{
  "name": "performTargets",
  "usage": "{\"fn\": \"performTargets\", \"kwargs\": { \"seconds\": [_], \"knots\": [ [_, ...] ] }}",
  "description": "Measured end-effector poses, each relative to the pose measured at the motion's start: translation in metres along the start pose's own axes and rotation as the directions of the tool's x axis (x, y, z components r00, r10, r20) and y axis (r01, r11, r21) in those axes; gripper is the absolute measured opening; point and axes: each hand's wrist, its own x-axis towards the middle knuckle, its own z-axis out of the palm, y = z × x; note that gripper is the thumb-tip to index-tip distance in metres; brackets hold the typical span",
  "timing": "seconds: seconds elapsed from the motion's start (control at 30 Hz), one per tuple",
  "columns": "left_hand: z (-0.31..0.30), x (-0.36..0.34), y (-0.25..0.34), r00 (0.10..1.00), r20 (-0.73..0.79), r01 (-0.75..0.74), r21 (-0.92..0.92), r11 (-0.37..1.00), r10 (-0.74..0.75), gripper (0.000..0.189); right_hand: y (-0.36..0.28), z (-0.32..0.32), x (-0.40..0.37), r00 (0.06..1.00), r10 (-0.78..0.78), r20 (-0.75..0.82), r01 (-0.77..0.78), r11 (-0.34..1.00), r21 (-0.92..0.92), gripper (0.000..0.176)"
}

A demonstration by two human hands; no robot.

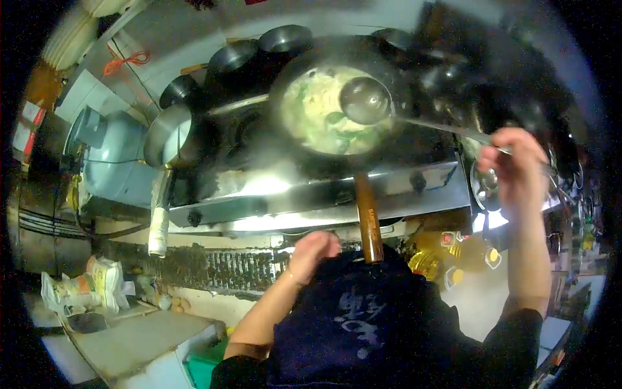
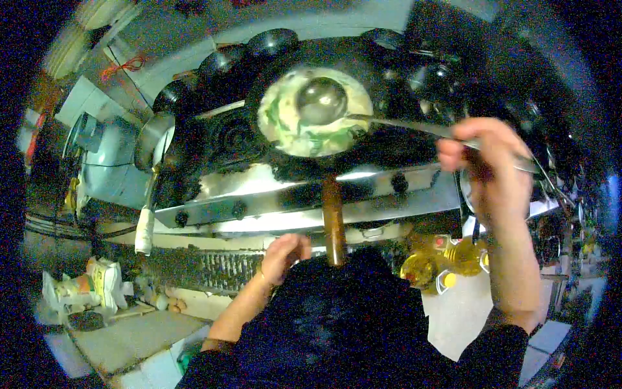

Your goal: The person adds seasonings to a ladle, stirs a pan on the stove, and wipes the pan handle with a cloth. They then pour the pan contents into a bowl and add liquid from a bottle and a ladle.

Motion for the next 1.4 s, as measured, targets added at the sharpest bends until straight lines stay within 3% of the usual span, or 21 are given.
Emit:
{"fn": "performTargets", "kwargs": {
  "seconds": [0.07,0.13,0.2,0.27,0.3,0.4,0.5,0.6,0.7,0.8,0.97,1.07,1.1,1.2,1.27,1.33,1.4],
  "knots": [
    [0.043,0.015,0.025,0.988,0.155,0.06,-0.208,0.976,-0.028,0.039,0.031,-0.002,0.013,0.982,-0.037,0.184,0.084,0.963,-0.257,0.027],
    [0.071,0.026,0.043,0.938,0.338,0.23,-0.438,0.869,-0.077,0.041,0.053,0.011,0.016,0.97,-0.073,0.232,0.168,0.891,-0.421,0.028],
    [0.086,0.03,0.054,0.933,0.354,0.253,-0.512,0.821,-0.066,0.036,0.059,0.012,0.017,0.924,-0.121,0.363,0.332,0.724,-0.605,0.032],
    [0.085,0.035,0.052,0.925,0.379,0.25,-0.549,0.798,-0.029,0.034,0.048,0.015,0.019,0.828,-0.186,0.528,0.529,0.571,-0.628,0.033],
    [0.095,0.027,0.063,0.972,0.22,0.185,-0.472,0.862,-0.089,0.03,0.04,0.016,0.019,0.789,-0.159,0.594,0.576,0.529,-0.623,0.031],
    [0.087,0.017,0.072,0.977,0.172,0.193,-0.445,0.875,-0.128,0.027,0.028,0.022,0.02,0.693,-0.051,0.719,0.65,0.474,-0.594,0.027],
    [0.081,0.013,0.072,0.985,0.132,0.165,-0.483,0.86,-0.115,0.028,0.057,0.035,0.025,0.654,-0.166,0.738,0.733,0.381,-0.564,0.023],
    [0.08,0.014,0.067,0.989,0.117,0.138,-0.494,0.858,-0.092,0.027,0.09,0.054,0.036,0.645,-0.176,0.744,0.761,0.24,-0.603,0.023],
    [0.082,0.013,0.066,0.992,0.09,0.125,-0.477,0.87,-0.093,0.027,0.114,0.064,0.057,0.681,-0.194,0.707,0.732,0.151,-0.664,0.022],
    [0.082,0.013,0.067,0.992,0.08,0.121,-0.468,0.875,-0.094,0.027,0.123,0.063,0.075,0.71,-0.25,0.658,0.701,0.166,-0.693,0.022],
    [0.076,0.011,0.071,0.991,0.077,0.135,-0.485,0.864,-0.112,0.028,0.124,0.051,0.098,0.843,-0.231,0.485,0.514,0.083,-0.853,0.022],
    [0.075,0.009,0.075,0.99,0.074,0.141,-0.49,0.86,-0.12,0.027,0.129,0.037,0.113,0.846,-0.376,0.379,0.481,0.229,-0.846,0.022],
    [0.075,0.009,0.078,0.989,0.074,0.145,-0.487,0.862,-0.124,0.027,0.13,0.036,0.115,0.848,-0.39,0.359,0.475,0.259,-0.841,0.021],
    [0.075,0.008,0.078,0.989,0.06,0.145,-0.452,0.88,-0.132,0.027,0.143,0.037,0.111,0.904,-0.333,0.269,0.416,0.536,-0.734,0.021],
    [0.075,0.008,0.076,0.99,0.049,0.142,-0.438,0.888,-0.134,0.027,0.136,0.046,0.098,0.946,-0.216,0.241,0.322,0.693,-0.645,0.024],
    [0.075,0.007,0.076,0.989,0.046,0.144,-0.435,0.889,-0.137,0.028,0.132,0.052,0.088,0.964,-0.101,0.246,0.235,0.76,-0.606,0.024],
    [0.07,0.005,0.077,0.989,0.046,0.147,-0.413,0.899,-0.141,0.029,0.124,0.059,0.075,0.972,0.085,0.221,0.033,0.876,-0.481,0.026]
  ]
}}
